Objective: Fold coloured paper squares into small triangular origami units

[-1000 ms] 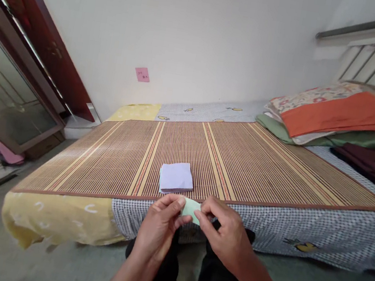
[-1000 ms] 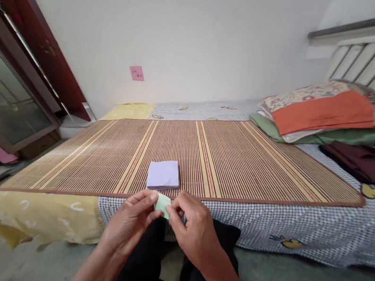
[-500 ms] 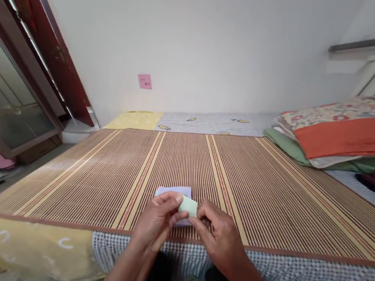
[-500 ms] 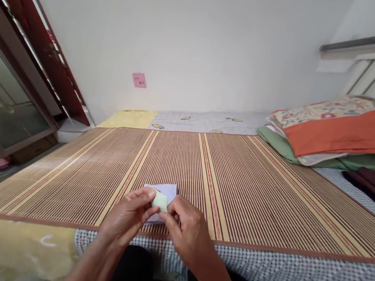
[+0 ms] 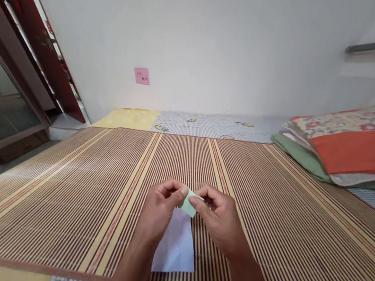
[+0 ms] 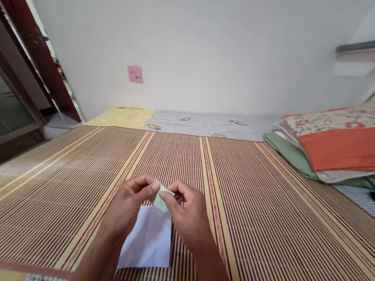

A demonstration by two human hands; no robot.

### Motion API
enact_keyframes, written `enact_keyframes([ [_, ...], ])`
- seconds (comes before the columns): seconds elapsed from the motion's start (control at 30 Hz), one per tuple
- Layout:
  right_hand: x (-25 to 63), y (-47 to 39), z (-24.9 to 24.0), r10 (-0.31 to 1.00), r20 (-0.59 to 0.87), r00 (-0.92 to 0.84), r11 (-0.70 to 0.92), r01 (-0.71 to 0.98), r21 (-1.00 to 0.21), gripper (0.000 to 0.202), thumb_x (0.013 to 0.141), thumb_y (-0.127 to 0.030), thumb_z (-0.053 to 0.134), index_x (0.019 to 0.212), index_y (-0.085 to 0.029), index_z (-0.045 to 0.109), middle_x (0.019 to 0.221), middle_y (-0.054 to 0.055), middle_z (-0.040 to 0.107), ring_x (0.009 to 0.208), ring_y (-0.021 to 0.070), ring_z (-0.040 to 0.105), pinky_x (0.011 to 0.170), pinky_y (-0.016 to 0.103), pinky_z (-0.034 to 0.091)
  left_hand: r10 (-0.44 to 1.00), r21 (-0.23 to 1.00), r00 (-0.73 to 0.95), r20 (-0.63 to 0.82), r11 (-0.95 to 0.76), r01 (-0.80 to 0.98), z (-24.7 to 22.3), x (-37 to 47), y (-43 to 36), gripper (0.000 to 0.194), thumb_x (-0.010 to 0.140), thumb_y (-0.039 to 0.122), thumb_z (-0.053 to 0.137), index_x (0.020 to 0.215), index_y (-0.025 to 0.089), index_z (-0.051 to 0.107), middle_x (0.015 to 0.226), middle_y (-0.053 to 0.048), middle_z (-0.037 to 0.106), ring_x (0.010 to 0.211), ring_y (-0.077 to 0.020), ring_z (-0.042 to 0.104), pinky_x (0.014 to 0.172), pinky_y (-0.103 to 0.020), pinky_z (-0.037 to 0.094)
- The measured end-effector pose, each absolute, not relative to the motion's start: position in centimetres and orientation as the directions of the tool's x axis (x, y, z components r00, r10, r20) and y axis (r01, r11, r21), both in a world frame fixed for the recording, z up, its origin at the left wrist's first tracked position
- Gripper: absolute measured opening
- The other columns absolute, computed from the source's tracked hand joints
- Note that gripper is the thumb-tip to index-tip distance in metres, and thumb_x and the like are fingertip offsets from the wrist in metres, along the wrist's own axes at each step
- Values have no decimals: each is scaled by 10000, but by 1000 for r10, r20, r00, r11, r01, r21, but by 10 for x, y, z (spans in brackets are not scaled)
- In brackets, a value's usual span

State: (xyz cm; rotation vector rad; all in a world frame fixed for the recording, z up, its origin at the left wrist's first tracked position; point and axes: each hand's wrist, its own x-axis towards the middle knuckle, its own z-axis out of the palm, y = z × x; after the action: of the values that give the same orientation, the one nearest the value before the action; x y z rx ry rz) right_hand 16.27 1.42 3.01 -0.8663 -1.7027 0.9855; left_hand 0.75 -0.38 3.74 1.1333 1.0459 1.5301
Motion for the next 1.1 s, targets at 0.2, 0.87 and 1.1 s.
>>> enact_keyframes([
  [0.2,145,27,21,886,359,-294,418,166,-893,244,897,-300,647,688,-205,565,601,-49,449,539,114,390,481,253,290,978,964,-151,143,-172,-201,25,-1,3,213,804,321,778,676,162,718,607,5,575,588,-123,475,581,-239,377],
  [0.87,142,29,15,954,187,-235,151,-163,-975,236,892,-369,691,755,-180,657,639,-23,566,568,114,501,508,232,396,981,967,-125,148,-170,-192,31,-7,-3,60,781,232,821,802,176,812,735,-38,705,651,-114,588,612,-190,485],
  [1.1,155,25,21,917,317,-244,298,-112,-948,98,932,-265,657,1012,-243,710,934,23,711,840,167,678,717,273,554,980,955,-153,131,-166,-247,19,-20,1,80,808,239,818,882,210,822,807,-18,728,648,-92,613,591,-172,512],
])
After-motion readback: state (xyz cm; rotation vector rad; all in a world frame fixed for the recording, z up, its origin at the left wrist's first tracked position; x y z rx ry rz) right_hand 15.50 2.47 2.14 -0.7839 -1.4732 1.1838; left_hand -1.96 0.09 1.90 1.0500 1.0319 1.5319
